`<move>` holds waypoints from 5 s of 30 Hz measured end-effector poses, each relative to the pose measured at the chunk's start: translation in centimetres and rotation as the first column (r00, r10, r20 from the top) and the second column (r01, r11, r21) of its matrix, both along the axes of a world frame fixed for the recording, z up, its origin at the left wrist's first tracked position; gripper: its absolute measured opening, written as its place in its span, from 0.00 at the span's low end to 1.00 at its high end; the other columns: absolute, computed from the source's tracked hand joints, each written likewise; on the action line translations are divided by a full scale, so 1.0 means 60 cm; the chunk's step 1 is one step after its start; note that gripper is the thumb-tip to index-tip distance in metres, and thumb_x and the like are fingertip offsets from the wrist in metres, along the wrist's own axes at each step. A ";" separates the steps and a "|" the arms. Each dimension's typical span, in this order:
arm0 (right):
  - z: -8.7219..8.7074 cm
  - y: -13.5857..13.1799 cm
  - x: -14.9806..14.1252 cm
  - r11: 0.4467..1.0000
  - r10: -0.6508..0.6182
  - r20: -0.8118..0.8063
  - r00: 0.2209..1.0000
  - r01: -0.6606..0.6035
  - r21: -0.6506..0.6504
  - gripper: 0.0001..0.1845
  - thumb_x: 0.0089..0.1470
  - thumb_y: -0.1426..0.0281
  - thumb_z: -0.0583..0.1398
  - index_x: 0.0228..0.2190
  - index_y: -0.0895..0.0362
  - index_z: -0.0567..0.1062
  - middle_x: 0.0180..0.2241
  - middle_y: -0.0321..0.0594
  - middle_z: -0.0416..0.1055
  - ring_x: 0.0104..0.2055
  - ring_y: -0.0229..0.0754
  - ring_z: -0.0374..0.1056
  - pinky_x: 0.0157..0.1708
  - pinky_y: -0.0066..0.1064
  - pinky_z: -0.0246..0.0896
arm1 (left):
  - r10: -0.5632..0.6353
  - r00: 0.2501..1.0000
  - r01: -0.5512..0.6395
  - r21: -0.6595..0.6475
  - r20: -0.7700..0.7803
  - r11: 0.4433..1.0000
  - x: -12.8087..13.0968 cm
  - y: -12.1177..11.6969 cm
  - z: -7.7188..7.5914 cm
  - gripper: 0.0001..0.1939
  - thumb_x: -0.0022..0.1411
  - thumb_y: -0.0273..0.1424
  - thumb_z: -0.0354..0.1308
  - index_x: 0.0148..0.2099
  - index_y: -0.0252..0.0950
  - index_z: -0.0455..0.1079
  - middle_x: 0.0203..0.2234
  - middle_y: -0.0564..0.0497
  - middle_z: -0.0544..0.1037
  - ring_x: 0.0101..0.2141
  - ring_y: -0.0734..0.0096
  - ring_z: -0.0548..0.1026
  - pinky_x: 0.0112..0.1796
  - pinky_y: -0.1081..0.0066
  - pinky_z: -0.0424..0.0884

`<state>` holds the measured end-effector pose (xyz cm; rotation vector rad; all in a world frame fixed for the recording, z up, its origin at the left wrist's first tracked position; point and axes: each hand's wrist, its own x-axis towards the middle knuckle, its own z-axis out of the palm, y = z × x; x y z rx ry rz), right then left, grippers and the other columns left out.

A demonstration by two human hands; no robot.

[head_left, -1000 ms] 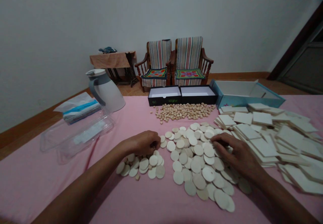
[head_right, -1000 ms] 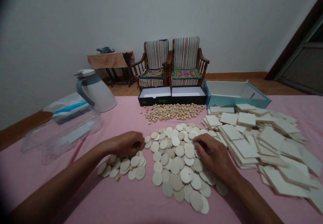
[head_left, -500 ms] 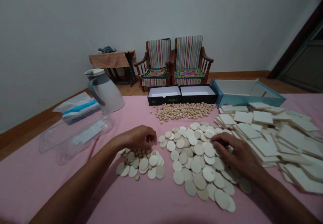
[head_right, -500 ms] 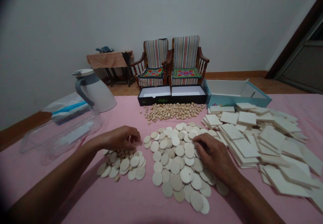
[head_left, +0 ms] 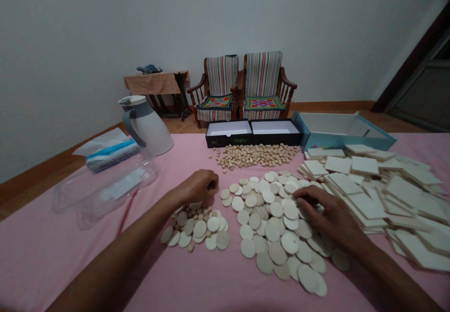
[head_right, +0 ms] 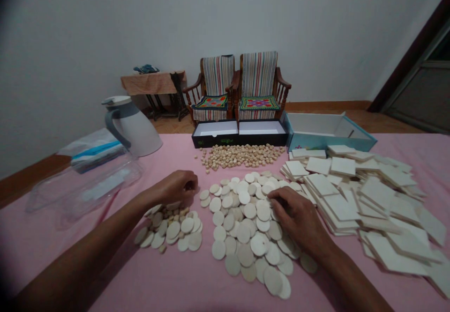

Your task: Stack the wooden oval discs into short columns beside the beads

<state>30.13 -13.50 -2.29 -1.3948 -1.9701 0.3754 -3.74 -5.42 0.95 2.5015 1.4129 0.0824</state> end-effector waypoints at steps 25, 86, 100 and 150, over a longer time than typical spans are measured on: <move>-0.002 -0.001 -0.001 1.000 -0.024 0.027 0.999 0.024 -0.019 0.11 0.57 0.64 0.54 0.36 0.53 0.75 0.34 0.38 0.75 0.35 0.41 0.71 0.33 0.29 0.66 | 0.182 0.941 -0.197 -0.025 -0.285 0.980 -0.082 -0.018 0.008 0.13 0.53 0.28 0.54 0.41 0.35 0.73 0.34 0.46 0.79 0.33 0.65 0.75 0.32 0.73 0.64; 0.000 0.073 -0.335 0.935 0.353 0.405 0.843 -0.335 -0.116 0.18 0.54 0.79 0.54 0.45 0.58 0.73 0.41 0.45 0.72 0.45 0.43 0.63 0.43 0.32 0.55 | 0.140 0.751 -0.092 -0.108 0.645 0.990 -0.082 0.001 -0.103 0.17 0.60 0.38 0.50 0.41 0.32 0.74 0.25 0.52 0.76 0.21 0.78 0.67 0.22 0.77 0.63; 0.083 0.061 -0.192 0.993 0.107 0.542 0.834 -0.069 -0.091 0.13 0.49 0.76 0.60 0.39 0.59 0.76 0.42 0.49 0.73 0.47 0.51 0.65 0.45 0.41 0.57 | 0.198 0.704 -0.092 -0.189 0.682 0.978 -0.082 -0.001 -0.105 0.16 0.59 0.39 0.52 0.41 0.32 0.72 0.31 0.48 0.80 0.21 0.78 0.69 0.22 0.77 0.65; 0.001 0.148 -0.368 0.909 0.416 0.469 0.779 -0.334 -0.251 0.13 0.53 0.74 0.56 0.40 0.57 0.76 0.41 0.45 0.74 0.42 0.42 0.70 0.37 0.27 0.59 | 0.248 0.730 -0.315 -0.009 0.637 0.949 -0.094 0.013 -0.120 0.12 0.55 0.29 0.51 0.35 0.34 0.76 0.24 0.52 0.78 0.26 0.71 0.73 0.29 0.74 0.66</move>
